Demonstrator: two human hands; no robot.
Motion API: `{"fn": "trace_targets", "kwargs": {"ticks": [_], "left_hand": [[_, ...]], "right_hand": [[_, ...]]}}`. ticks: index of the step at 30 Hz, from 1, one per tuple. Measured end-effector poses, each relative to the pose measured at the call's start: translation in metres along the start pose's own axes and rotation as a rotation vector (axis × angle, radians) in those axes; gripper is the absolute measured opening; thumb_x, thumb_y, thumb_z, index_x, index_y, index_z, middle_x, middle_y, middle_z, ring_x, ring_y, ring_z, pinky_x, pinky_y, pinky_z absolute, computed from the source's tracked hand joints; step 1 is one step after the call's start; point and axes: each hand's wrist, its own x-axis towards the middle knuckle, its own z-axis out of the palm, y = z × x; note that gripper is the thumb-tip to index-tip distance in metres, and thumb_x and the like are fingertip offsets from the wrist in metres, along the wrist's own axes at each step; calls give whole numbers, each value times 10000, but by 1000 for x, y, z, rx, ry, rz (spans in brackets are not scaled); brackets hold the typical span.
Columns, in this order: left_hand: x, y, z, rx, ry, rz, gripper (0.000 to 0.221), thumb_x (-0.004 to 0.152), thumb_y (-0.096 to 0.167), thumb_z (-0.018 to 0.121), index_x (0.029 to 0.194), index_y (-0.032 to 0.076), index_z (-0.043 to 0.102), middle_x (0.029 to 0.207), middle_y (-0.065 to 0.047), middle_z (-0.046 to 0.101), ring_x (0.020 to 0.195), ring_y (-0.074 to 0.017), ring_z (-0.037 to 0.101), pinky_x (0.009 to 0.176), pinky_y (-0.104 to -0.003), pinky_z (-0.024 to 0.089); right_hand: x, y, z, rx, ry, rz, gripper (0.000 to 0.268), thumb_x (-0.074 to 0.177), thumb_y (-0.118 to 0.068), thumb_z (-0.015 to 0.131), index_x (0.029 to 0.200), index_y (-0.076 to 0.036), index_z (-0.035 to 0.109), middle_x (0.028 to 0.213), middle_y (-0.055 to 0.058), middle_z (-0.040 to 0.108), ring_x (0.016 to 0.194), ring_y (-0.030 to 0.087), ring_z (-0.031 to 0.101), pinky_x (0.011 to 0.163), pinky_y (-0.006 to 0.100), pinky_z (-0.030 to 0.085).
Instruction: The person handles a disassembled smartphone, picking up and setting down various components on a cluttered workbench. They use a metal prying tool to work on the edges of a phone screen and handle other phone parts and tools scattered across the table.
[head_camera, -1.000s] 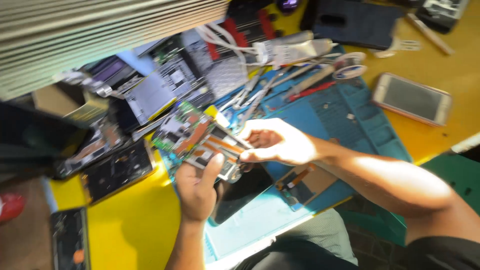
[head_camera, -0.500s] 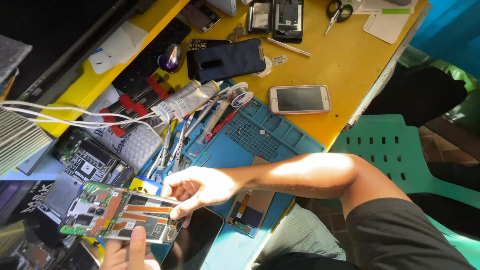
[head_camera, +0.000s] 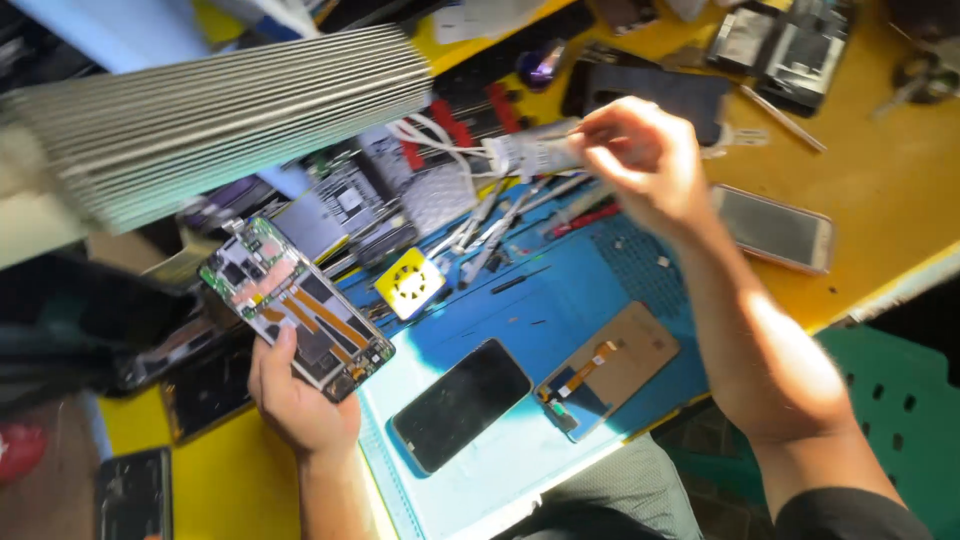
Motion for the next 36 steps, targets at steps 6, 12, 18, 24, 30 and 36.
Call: {"fn": "trace_targets", "kwargs": {"ticks": [6,12,18,24,30,36], "left_hand": [[15,-9,-22,-136,216,8,516,792,300,630,1226,22,645,1118,-144,699,1082,-309,717,880,-410,628],[-9,10,9,-150,232,71,188,934,123,608,1078,47,702,902,-102,627,856,-144,646,841,-261,600],[-18,7,15,-46,142,-79,255,925,167,639,1126,22,697,944,-126,636,882,-159,650,780,-253,589],[-5,-3,0,111,227,-285,453,825,237,611,1201,-4,687,1048,-153,715,965,-293,734,701,-350,613],[-1,-5,-3,7,216,-220,460,821,199,594,1204,-35,693,1014,-169,714,929,-315,730,760,-389,625],[1,-12,-15,-9,124,-144,172,860,201,585,887,40,639,772,-73,626,717,-229,649,577,-341,533]], "right_hand": [[15,6,5,-561,-251,-172,262,991,-142,759,1192,19,714,1169,169,669,1079,328,596,902,444,470],[41,31,28,-834,-492,-186,529,820,-206,816,1274,27,677,1090,280,693,1074,456,662,901,556,535],[56,67,21,-781,-392,-110,456,839,-150,799,1268,-46,685,1098,268,654,1044,464,668,886,546,537],[66,156,16,-396,-370,50,279,1028,-108,609,1304,-84,585,1359,167,546,1294,356,477,1121,515,347],[77,64,-4,-639,-386,91,412,1017,-64,587,1425,-58,538,1315,226,590,1166,370,544,934,468,501],[92,97,-21,-651,-219,-77,353,1070,-32,608,1410,47,552,1252,255,559,1065,376,545,848,457,460]]}}
